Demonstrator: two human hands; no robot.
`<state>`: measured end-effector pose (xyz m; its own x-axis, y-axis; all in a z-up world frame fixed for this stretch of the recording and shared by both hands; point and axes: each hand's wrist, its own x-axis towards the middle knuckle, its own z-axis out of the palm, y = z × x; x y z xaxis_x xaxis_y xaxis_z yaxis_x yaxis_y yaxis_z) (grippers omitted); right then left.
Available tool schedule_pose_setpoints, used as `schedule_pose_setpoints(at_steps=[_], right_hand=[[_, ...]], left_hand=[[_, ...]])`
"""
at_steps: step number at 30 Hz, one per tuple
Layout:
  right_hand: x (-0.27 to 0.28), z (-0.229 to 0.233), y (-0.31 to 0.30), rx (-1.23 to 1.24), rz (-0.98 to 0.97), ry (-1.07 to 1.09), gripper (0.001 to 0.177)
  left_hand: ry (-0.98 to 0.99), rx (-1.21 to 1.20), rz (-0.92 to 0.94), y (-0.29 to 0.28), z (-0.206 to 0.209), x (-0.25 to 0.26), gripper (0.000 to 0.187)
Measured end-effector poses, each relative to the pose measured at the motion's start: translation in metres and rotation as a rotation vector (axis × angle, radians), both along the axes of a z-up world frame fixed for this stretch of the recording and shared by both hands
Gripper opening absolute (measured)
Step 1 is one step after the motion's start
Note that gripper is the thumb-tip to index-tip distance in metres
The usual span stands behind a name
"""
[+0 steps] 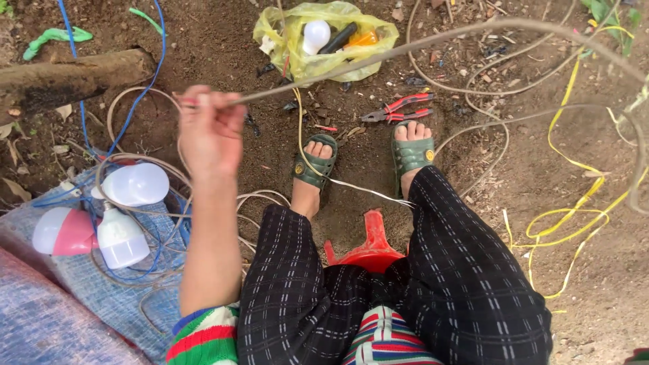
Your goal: Stripping electrical wires and connecting them to a plug for light bulbs.
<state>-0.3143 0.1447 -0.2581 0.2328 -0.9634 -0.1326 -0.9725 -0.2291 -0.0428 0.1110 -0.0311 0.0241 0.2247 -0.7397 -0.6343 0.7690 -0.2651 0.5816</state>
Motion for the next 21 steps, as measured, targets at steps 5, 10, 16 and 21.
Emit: schedule_pose_setpoints(at_steps=[5,10,16,21], right_hand=[[-0.058,0.164,-0.090,-0.025,0.209,-0.231,0.035],[-0.059,0.348,-0.206,-0.059,0.366,-0.424,0.051],[0.079,0.274,-0.222,0.083,0.561,-0.543,0.043],[0.086,0.212,-0.180,0.350,0.349,-0.863,0.029]], left_hand=[[-0.369,-0.101,-0.447,0.014,-0.005,-0.073,0.020],[-0.431,-0.292,-0.677,0.014,0.026,-0.117,0.022],[-0.420,-0.343,-0.704,0.011,0.050,-0.127,0.028],[-0.331,-0.414,-0.702,0.015,0.035,-0.126,0.042]])
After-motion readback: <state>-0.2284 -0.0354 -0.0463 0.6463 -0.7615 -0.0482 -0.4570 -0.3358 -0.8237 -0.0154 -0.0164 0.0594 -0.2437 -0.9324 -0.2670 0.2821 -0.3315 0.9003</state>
